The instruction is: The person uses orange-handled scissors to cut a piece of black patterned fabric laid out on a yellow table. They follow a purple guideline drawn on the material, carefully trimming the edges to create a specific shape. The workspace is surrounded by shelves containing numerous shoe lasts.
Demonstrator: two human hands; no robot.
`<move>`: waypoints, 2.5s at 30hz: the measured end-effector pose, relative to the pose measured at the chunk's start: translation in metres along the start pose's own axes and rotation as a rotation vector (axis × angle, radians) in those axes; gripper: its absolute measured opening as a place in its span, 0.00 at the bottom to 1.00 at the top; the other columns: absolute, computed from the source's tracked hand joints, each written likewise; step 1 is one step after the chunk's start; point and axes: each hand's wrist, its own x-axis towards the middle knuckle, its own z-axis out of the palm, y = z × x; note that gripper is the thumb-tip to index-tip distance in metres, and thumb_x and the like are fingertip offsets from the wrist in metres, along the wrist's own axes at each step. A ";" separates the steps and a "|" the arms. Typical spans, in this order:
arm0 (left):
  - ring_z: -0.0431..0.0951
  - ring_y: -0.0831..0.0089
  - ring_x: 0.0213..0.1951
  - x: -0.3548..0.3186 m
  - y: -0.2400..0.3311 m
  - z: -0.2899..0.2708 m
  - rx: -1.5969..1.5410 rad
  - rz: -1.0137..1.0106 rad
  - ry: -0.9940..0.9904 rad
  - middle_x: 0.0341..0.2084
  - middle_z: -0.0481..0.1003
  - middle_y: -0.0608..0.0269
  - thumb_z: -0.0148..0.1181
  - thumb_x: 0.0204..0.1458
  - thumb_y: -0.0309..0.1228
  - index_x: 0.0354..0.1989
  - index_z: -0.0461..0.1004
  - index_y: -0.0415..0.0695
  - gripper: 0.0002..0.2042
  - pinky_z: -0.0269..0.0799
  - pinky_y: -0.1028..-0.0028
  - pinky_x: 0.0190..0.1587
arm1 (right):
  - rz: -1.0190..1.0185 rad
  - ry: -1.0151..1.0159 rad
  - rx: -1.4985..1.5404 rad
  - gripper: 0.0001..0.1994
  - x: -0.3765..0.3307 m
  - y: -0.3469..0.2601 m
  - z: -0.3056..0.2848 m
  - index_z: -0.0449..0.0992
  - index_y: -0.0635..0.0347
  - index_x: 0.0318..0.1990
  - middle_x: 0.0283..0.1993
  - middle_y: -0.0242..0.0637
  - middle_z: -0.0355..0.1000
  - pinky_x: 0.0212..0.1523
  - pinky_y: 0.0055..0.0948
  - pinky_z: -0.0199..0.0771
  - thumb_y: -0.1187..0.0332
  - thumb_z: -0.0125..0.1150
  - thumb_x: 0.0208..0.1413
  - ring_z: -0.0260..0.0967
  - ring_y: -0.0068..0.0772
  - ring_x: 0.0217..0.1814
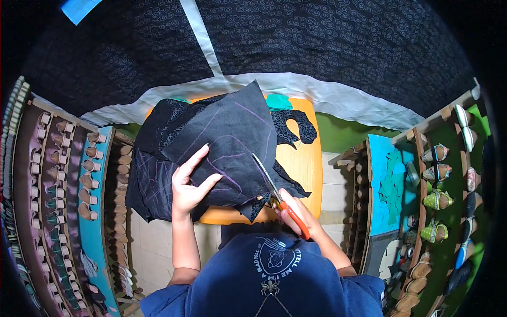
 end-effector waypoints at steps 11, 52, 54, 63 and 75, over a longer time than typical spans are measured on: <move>0.71 0.71 0.43 0.007 0.009 -0.005 0.027 0.057 -0.020 0.40 0.71 0.55 0.67 0.29 0.22 0.44 0.68 0.36 0.26 0.63 0.76 0.48 | -0.036 -0.019 -0.092 0.10 0.002 0.003 -0.001 0.56 0.60 0.31 0.21 0.46 0.61 0.24 0.35 0.60 0.67 0.48 0.47 0.62 0.51 0.25; 0.67 0.73 0.45 -0.044 -0.008 0.063 -0.646 -0.321 0.455 0.44 0.67 0.54 0.56 0.40 0.15 0.45 0.65 0.32 0.20 0.63 0.77 0.48 | -0.062 0.086 0.187 0.10 -0.001 0.018 0.015 0.55 0.61 0.38 0.26 0.36 0.59 0.30 0.26 0.62 0.66 0.41 0.51 0.58 0.31 0.25; 0.67 0.72 0.46 -0.046 -0.009 0.065 -0.659 -0.310 0.453 0.46 0.64 0.53 0.55 0.40 0.13 0.48 0.62 0.32 0.22 0.63 0.77 0.47 | -0.043 0.117 0.276 0.13 0.000 0.020 0.015 0.56 0.61 0.39 0.26 0.35 0.59 0.30 0.25 0.61 0.63 0.42 0.52 0.58 0.28 0.25; 0.58 0.65 0.54 -0.033 -0.014 0.042 -0.772 -0.234 0.241 0.52 0.56 0.54 0.56 0.44 0.31 0.59 0.44 0.39 0.35 0.52 0.67 0.56 | -0.120 0.118 0.112 0.20 0.000 0.023 0.005 0.56 0.62 0.39 0.25 0.37 0.60 0.29 0.26 0.60 0.52 0.40 0.53 0.58 0.30 0.25; 0.62 0.69 0.49 -0.022 -0.018 0.034 -0.735 -0.516 0.038 0.46 0.61 0.55 0.57 0.41 0.19 0.52 0.48 0.41 0.30 0.56 0.71 0.53 | -0.017 0.074 0.207 0.16 -0.005 0.024 0.006 0.56 0.61 0.39 0.27 0.38 0.63 0.32 0.27 0.61 0.56 0.41 0.53 0.60 0.30 0.28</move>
